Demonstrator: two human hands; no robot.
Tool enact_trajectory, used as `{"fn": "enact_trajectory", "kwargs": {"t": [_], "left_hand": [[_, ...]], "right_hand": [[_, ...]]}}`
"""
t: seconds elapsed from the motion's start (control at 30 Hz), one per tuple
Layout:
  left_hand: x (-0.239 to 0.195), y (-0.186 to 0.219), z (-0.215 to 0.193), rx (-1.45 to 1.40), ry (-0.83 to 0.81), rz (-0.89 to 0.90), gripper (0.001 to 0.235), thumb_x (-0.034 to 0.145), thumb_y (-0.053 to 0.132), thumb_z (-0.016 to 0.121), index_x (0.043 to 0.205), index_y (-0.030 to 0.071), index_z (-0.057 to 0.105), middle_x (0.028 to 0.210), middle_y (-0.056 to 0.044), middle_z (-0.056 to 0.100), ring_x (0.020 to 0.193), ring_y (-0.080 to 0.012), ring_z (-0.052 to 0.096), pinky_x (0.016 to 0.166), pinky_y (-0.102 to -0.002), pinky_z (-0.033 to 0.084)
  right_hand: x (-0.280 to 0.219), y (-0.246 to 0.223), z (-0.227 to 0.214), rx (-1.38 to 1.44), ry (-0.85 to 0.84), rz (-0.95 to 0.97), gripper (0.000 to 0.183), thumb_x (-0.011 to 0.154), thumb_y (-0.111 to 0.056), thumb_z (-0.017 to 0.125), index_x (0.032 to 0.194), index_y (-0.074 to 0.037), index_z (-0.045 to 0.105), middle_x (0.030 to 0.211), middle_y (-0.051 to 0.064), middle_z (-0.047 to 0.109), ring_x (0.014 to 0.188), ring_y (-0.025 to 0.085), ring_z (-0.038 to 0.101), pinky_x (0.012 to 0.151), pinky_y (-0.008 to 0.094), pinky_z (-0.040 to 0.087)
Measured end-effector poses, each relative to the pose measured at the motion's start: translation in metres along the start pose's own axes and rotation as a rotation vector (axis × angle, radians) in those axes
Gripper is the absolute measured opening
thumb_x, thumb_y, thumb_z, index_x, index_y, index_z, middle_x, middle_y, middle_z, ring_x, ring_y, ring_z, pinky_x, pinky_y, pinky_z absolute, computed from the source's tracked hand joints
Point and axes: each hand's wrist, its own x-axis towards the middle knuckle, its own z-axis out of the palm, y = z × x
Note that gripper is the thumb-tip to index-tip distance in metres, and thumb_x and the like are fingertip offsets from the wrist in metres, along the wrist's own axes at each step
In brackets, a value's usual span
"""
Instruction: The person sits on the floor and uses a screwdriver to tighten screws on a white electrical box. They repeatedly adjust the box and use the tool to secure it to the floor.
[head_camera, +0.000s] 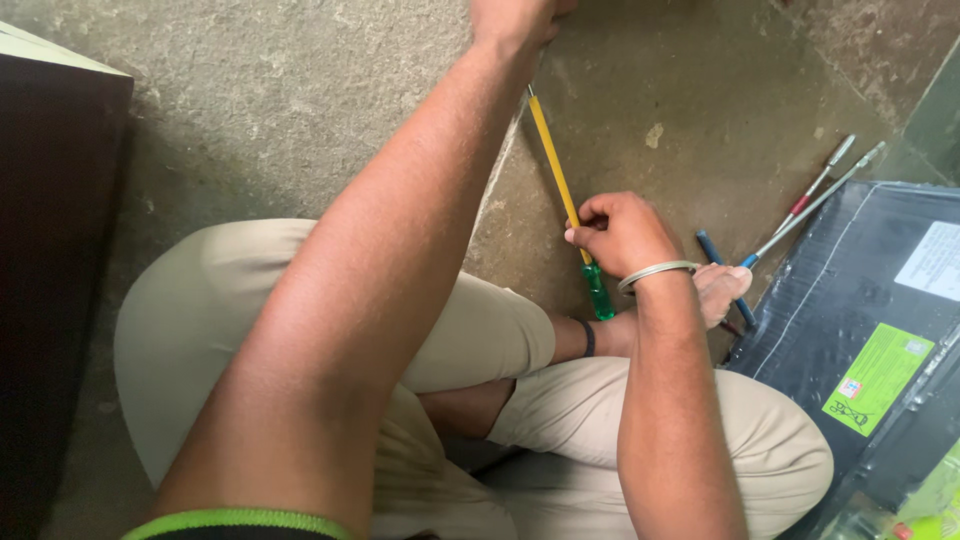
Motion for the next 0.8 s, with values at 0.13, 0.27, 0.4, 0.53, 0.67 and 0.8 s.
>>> {"fn": "enact_trajectory", "kwargs": {"t": [0.13, 0.27, 0.4, 0.53, 0.67, 0.8], "left_hand": [[0.001, 0.0, 0.0, -0.021, 0.018, 0.01, 0.022, 0.088, 0.027, 0.062, 0.086, 0.007, 0.072, 0.073, -0.003, 0.079, 0.059, -0.0142, 0.07, 0.054, -0.03, 0.057], [0.002, 0.001, 0.005, -0.039, 0.026, 0.024, 0.022, 0.087, 0.027, 0.062, 0.086, 0.007, 0.071, 0.073, -0.003, 0.078, 0.059, -0.0143, 0.07, 0.054, -0.03, 0.057], [0.001, -0.002, 0.006, -0.052, 0.044, 0.026, 0.022, 0.087, 0.027, 0.063, 0.086, 0.007, 0.071, 0.073, -0.003, 0.078, 0.059, -0.0144, 0.07, 0.054, -0.03, 0.056], [0.004, -0.005, 0.008, -0.078, 0.071, 0.041, 0.021, 0.087, 0.027, 0.063, 0.086, 0.007, 0.071, 0.073, -0.004, 0.078, 0.059, -0.0145, 0.07, 0.054, -0.03, 0.056], [0.009, -0.011, 0.008, -0.117, 0.099, 0.064, 0.021, 0.087, 0.026, 0.063, 0.086, 0.007, 0.071, 0.073, -0.004, 0.078, 0.059, -0.0146, 0.07, 0.054, -0.03, 0.056], [0.008, -0.01, 0.005, -0.118, 0.078, 0.078, 0.021, 0.087, 0.026, 0.064, 0.086, 0.006, 0.071, 0.073, -0.004, 0.078, 0.059, -0.0147, 0.07, 0.054, -0.03, 0.056]], "right_hand": [[-0.003, -0.001, 0.002, -0.084, 0.197, 0.01, 0.019, 0.083, -0.023, 0.08, 0.1, -0.013, 0.08, 0.085, 0.011, 0.074, 0.079, 0.027, 0.07, 0.071, 0.04, 0.053], [0.006, 0.017, 0.001, 0.132, 0.409, -0.051, 0.014, 0.088, -0.013, 0.076, 0.101, -0.008, 0.078, 0.081, 0.009, 0.075, 0.072, 0.019, 0.073, 0.066, 0.034, 0.055], [0.026, 0.044, 0.004, 0.577, 0.33, -0.05, 0.018, 0.093, -0.006, 0.069, 0.11, 0.0, 0.07, 0.085, 0.008, 0.076, 0.072, 0.016, 0.075, 0.06, 0.027, 0.057], [0.038, 0.053, 0.009, 0.774, 0.248, 0.009, 0.038, 0.097, -0.003, 0.066, 0.13, 0.01, 0.054, 0.088, 0.01, 0.075, 0.074, 0.019, 0.078, 0.061, 0.031, 0.066], [0.031, 0.039, 0.011, 0.59, 0.332, 0.049, 0.085, 0.088, 0.002, 0.072, 0.153, -0.003, 0.018, 0.078, 0.012, 0.072, 0.064, 0.02, 0.075, 0.056, 0.035, 0.064], [0.023, 0.021, 0.014, 0.527, 0.211, 0.074, 0.099, 0.085, 0.002, 0.072, 0.161, -0.012, 0.01, 0.073, 0.012, 0.07, 0.058, 0.02, 0.073, 0.051, 0.034, 0.061]]}}
